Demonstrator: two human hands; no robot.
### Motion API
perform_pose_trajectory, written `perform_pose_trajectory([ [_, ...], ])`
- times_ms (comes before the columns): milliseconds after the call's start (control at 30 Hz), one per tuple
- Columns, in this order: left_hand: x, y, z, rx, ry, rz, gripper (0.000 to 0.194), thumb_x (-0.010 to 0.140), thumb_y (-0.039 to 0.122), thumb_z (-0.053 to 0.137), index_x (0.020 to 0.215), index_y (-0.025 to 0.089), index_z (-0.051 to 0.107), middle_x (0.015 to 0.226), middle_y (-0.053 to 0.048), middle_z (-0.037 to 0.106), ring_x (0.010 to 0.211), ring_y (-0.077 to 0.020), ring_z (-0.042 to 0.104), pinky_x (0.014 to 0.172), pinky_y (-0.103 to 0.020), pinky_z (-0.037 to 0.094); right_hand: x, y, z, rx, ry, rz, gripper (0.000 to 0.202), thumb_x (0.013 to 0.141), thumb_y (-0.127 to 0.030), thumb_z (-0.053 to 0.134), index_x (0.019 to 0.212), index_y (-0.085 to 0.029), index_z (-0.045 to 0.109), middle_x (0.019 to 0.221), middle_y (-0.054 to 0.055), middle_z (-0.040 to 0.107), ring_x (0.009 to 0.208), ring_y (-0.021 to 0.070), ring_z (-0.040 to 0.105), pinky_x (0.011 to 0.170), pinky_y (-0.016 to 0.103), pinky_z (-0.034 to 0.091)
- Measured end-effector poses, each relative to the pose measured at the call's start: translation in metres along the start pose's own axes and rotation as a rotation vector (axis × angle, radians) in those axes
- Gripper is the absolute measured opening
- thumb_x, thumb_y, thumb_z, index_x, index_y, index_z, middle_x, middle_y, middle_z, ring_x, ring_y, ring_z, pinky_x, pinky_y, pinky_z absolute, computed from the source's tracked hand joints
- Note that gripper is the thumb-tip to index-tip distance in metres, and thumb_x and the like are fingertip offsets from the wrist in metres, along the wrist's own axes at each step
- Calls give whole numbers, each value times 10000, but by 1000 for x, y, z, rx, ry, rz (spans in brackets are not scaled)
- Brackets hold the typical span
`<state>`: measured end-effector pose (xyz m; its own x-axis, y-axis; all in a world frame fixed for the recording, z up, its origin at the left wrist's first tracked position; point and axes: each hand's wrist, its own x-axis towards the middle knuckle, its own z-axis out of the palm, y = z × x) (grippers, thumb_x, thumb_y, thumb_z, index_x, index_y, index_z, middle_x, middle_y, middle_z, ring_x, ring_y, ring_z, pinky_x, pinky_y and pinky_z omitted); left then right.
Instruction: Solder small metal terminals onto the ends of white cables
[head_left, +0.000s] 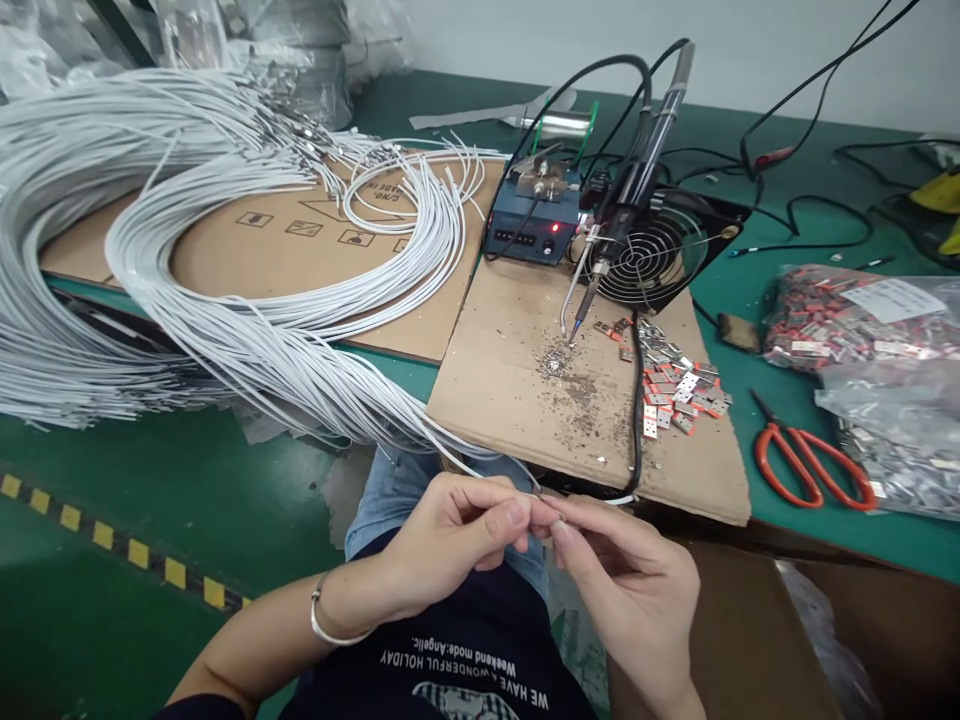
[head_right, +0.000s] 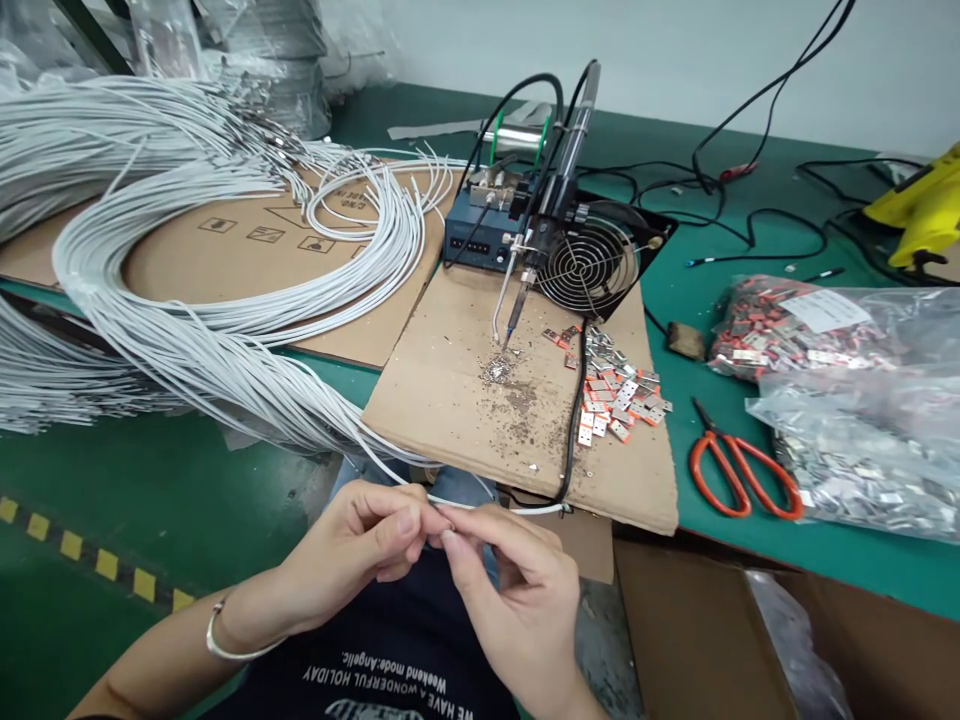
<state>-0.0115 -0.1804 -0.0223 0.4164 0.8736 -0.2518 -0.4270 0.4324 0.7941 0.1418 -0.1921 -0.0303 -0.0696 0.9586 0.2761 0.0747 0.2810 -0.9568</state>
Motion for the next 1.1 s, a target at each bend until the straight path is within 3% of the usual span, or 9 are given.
perform_pose_trajectory([
  [267, 0, 0, 1, 125, 16, 21, 283, 780, 396, 656, 730, 135, 753, 609, 3, 504, 454, -43, 365, 393, -179, 239, 3, -2, 5, 90, 50, 56, 284, 713, -34, 662, 854, -261, 755, 735, 21, 750, 532, 155, 678, 483, 211, 578],
  [467, -1, 4, 5, 261, 78, 96, 292, 761, 396, 670, 641, 138, 736, 587, -19, 550, 559, -105, 477, 507, -210, 359, 4, -4, 8, 144, 44, 62, 345, 704, -2, 654, 853, -297, 754, 674, -16, 741, 495, 128, 661, 494, 189, 576],
  [633, 1, 2, 5, 94, 73, -30, 306, 733, 427, 689, 679, 132, 750, 571, 7, 509, 460, -53, 358, 415, -195, 228, 1, 1, 2, 123, 28, 82, 313, 717, -49, 668, 906, -286, 749, 699, 7, 744, 440, 128, 624, 416, 204, 547],
  [767, 2, 0, 3, 4, 67, -108, 309, 694, 426, 726, 685, 118, 744, 568, 8, 515, 460, -44, 334, 412, -195, 195, 0, 4, -1, 129, -2, 78, 356, 721, -29, 654, 936, -299, 740, 744, 4, 751, 461, 122, 631, 433, 200, 545],
  [1100, 2, 0, 3, 78, 48, -43, 292, 742, 406, 689, 667, 129, 743, 567, 13, 486, 478, -55, 351, 419, -185, 226, 0, 2, 2, 94, 48, 75, 333, 702, -31, 669, 890, -294, 749, 762, 8, 753, 520, 150, 673, 475, 220, 578],
])
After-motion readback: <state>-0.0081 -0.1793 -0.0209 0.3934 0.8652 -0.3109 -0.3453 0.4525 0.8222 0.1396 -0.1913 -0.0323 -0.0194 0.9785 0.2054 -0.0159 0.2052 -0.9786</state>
